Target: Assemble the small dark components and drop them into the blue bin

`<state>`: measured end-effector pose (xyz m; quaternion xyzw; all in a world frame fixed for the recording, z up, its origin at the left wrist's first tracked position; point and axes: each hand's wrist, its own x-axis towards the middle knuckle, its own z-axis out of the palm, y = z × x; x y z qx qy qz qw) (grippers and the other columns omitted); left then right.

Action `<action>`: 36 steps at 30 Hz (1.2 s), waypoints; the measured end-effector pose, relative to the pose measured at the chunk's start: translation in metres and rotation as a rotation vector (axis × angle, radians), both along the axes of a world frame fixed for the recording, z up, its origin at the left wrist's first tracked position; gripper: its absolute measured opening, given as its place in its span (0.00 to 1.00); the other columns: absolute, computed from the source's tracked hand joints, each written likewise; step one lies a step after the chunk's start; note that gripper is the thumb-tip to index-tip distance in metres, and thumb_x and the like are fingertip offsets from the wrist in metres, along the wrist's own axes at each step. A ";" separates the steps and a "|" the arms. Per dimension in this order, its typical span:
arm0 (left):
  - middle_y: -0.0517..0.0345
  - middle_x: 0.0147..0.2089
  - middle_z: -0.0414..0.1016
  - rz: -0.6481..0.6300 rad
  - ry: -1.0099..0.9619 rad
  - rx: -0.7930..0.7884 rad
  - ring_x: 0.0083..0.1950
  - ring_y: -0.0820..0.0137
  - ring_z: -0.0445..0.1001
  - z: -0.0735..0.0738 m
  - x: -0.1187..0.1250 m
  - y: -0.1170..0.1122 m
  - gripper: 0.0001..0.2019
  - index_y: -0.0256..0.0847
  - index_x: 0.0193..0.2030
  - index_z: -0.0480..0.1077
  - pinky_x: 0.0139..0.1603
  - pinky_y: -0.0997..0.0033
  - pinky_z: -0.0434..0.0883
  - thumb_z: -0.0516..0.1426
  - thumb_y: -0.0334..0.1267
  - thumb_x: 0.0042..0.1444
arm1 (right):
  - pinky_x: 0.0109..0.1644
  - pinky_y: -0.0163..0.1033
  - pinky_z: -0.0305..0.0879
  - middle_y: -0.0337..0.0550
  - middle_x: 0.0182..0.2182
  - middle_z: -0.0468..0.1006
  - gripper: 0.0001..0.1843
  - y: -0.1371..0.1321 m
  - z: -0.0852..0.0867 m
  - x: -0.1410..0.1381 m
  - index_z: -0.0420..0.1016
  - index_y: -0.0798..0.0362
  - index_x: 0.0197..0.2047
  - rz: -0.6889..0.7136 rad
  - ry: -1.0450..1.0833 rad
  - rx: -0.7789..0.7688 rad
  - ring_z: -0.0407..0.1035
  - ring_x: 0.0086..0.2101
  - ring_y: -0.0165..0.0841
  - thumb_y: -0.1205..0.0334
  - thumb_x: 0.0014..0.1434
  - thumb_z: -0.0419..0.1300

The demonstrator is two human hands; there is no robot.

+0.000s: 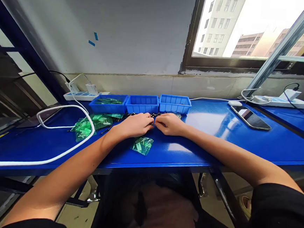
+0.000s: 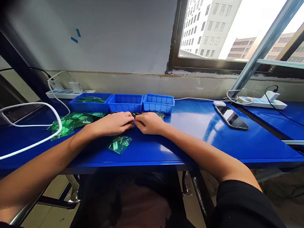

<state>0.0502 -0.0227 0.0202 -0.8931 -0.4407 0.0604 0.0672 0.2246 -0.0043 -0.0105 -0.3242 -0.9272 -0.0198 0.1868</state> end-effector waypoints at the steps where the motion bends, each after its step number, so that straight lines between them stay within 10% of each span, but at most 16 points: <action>1: 0.52 0.46 0.69 0.004 -0.002 -0.001 0.46 0.65 0.71 0.000 0.000 0.000 0.14 0.40 0.44 0.68 0.43 0.69 0.69 0.44 0.42 0.63 | 0.33 0.33 0.52 0.41 0.25 0.72 0.11 0.000 0.000 0.000 0.70 0.55 0.27 -0.011 0.002 -0.005 0.62 0.26 0.28 0.66 0.59 0.50; 36: 0.52 0.47 0.70 0.027 -0.012 0.003 0.47 0.64 0.71 0.000 0.002 -0.001 0.16 0.40 0.44 0.68 0.46 0.67 0.69 0.41 0.42 0.64 | 0.31 0.33 0.53 0.39 0.22 0.71 0.09 0.005 -0.006 0.000 0.71 0.55 0.25 0.034 0.060 0.083 0.61 0.26 0.27 0.68 0.53 0.52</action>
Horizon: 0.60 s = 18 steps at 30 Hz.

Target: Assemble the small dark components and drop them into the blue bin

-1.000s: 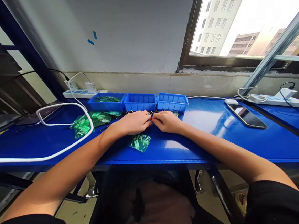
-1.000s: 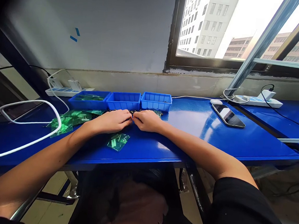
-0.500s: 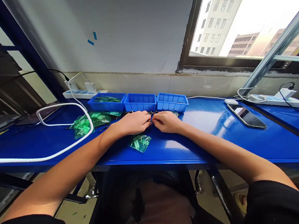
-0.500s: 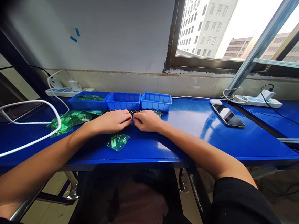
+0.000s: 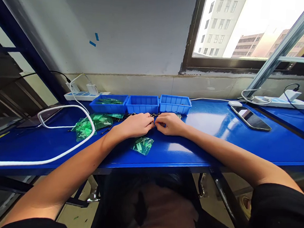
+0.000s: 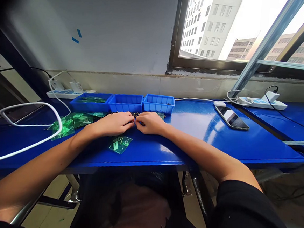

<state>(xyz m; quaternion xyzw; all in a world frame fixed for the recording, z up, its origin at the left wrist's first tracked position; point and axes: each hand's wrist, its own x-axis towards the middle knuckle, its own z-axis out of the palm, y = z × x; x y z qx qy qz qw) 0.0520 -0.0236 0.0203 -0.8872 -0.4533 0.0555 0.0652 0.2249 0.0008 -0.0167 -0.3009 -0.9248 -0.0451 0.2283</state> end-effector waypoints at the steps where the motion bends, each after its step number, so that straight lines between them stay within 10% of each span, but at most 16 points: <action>1: 0.53 0.47 0.70 0.002 0.001 0.001 0.47 0.65 0.71 0.000 0.000 0.000 0.16 0.40 0.44 0.68 0.46 0.68 0.69 0.42 0.42 0.64 | 0.31 0.33 0.53 0.39 0.22 0.70 0.09 0.000 0.000 0.000 0.71 0.55 0.25 0.000 0.006 0.003 0.60 0.26 0.27 0.68 0.53 0.52; 18: 0.52 0.46 0.70 -0.013 -0.027 -0.009 0.47 0.63 0.71 0.000 0.000 0.000 0.19 0.41 0.43 0.70 0.43 0.67 0.69 0.40 0.44 0.65 | 0.33 0.33 0.56 0.39 0.21 0.69 0.10 0.001 0.000 0.001 0.69 0.54 0.22 0.021 0.031 0.012 0.60 0.26 0.28 0.67 0.53 0.52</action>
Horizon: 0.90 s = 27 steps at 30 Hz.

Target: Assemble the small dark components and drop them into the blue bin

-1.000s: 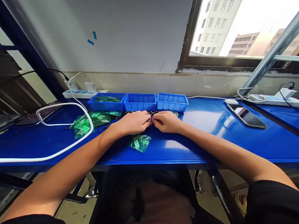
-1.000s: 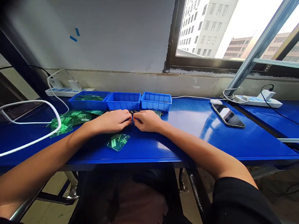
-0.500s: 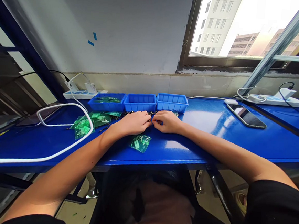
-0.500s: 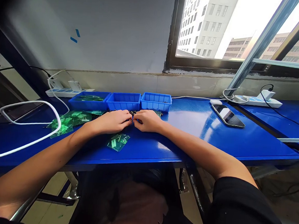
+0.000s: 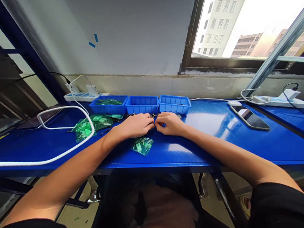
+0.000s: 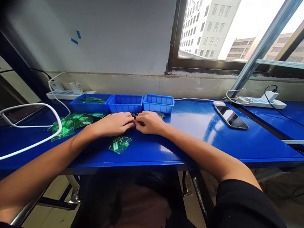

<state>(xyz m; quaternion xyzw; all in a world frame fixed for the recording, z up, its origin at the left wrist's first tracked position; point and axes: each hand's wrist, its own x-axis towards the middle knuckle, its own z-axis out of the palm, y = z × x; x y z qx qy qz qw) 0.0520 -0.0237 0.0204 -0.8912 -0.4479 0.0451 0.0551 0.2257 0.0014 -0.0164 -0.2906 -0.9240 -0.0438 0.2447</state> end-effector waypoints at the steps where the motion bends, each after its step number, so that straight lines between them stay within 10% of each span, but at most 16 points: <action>1: 0.52 0.46 0.70 0.000 -0.002 -0.002 0.47 0.63 0.71 0.000 0.000 0.000 0.20 0.41 0.43 0.70 0.43 0.67 0.69 0.39 0.44 0.65 | 0.33 0.33 0.56 0.39 0.21 0.69 0.10 0.000 0.000 0.000 0.69 0.54 0.22 0.006 0.005 0.002 0.60 0.26 0.27 0.67 0.53 0.52; 27: 0.52 0.45 0.71 0.036 -0.045 0.009 0.47 0.63 0.71 -0.003 -0.001 0.002 0.15 0.42 0.44 0.65 0.45 0.65 0.69 0.40 0.40 0.64 | 0.36 0.34 0.57 0.42 0.25 0.72 0.11 -0.001 0.001 -0.001 0.72 0.56 0.28 -0.058 -0.055 -0.056 0.64 0.29 0.29 0.66 0.58 0.51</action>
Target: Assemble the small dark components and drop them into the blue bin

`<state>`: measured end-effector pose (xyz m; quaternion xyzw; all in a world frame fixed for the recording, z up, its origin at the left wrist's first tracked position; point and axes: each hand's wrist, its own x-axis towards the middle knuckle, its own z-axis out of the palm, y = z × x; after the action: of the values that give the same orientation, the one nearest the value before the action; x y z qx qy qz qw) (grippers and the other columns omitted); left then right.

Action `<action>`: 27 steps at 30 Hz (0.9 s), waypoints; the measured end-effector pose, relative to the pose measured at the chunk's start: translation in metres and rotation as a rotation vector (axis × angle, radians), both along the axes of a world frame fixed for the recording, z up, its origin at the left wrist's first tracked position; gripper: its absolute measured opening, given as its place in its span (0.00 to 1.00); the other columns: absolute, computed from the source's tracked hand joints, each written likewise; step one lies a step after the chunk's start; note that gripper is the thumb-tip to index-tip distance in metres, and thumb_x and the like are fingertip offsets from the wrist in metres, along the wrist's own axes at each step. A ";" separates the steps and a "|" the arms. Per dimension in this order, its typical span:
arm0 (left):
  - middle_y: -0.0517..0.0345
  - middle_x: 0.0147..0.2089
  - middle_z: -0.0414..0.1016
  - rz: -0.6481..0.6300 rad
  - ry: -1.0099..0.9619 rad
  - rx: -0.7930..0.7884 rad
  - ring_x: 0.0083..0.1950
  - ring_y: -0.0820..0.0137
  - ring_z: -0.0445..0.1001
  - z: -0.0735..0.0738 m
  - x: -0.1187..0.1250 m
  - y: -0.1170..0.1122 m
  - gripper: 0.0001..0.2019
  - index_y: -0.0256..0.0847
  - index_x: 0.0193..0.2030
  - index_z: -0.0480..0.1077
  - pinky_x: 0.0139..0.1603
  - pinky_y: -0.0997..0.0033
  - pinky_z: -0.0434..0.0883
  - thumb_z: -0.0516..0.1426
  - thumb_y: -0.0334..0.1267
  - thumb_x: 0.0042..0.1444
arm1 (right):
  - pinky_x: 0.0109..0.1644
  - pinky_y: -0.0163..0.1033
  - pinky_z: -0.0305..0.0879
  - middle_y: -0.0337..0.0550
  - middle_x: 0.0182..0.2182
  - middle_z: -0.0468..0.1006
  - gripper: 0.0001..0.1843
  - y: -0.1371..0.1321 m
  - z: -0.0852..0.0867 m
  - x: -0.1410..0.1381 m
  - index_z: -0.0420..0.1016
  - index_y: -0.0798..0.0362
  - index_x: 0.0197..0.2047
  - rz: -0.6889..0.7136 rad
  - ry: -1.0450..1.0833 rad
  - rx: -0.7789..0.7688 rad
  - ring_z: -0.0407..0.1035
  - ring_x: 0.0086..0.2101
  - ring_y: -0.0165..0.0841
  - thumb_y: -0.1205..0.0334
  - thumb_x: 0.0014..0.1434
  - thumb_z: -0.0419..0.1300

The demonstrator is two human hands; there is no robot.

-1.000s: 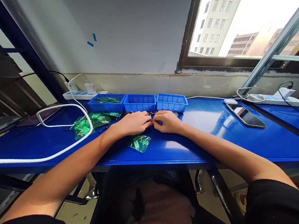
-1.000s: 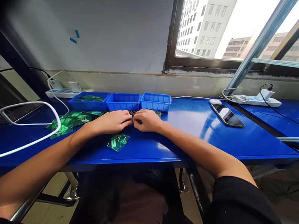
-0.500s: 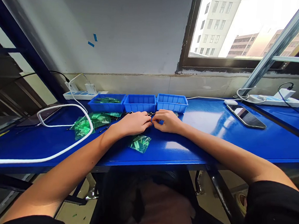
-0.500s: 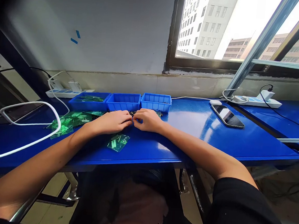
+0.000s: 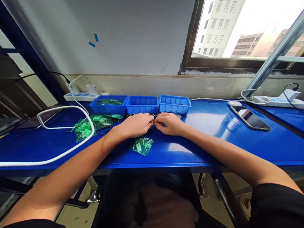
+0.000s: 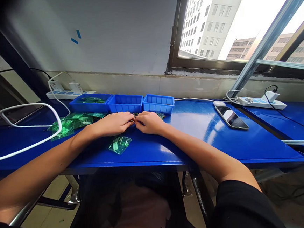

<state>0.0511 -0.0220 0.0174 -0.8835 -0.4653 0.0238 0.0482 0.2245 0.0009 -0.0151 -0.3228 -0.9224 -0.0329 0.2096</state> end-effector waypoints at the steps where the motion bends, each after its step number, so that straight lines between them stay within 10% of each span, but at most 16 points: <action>1: 0.52 0.45 0.71 -0.004 -0.002 -0.001 0.47 0.63 0.71 0.000 0.000 0.000 0.15 0.42 0.44 0.65 0.45 0.64 0.69 0.40 0.40 0.64 | 0.36 0.34 0.57 0.42 0.25 0.72 0.11 0.000 0.000 0.000 0.72 0.56 0.28 -0.005 -0.006 -0.001 0.64 0.29 0.29 0.66 0.58 0.51; 27: 0.53 0.45 0.71 0.014 -0.010 -0.023 0.47 0.64 0.72 0.001 0.002 -0.001 0.12 0.41 0.45 0.64 0.48 0.65 0.68 0.41 0.38 0.64 | 0.36 0.35 0.56 0.42 0.23 0.72 0.11 -0.003 0.003 -0.002 0.72 0.55 0.25 -0.054 -0.045 0.035 0.64 0.28 0.30 0.66 0.56 0.52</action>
<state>0.0531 -0.0230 0.0188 -0.8808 -0.4714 0.0249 0.0355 0.2227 -0.0024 -0.0121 -0.3429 -0.9172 -0.0618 0.1935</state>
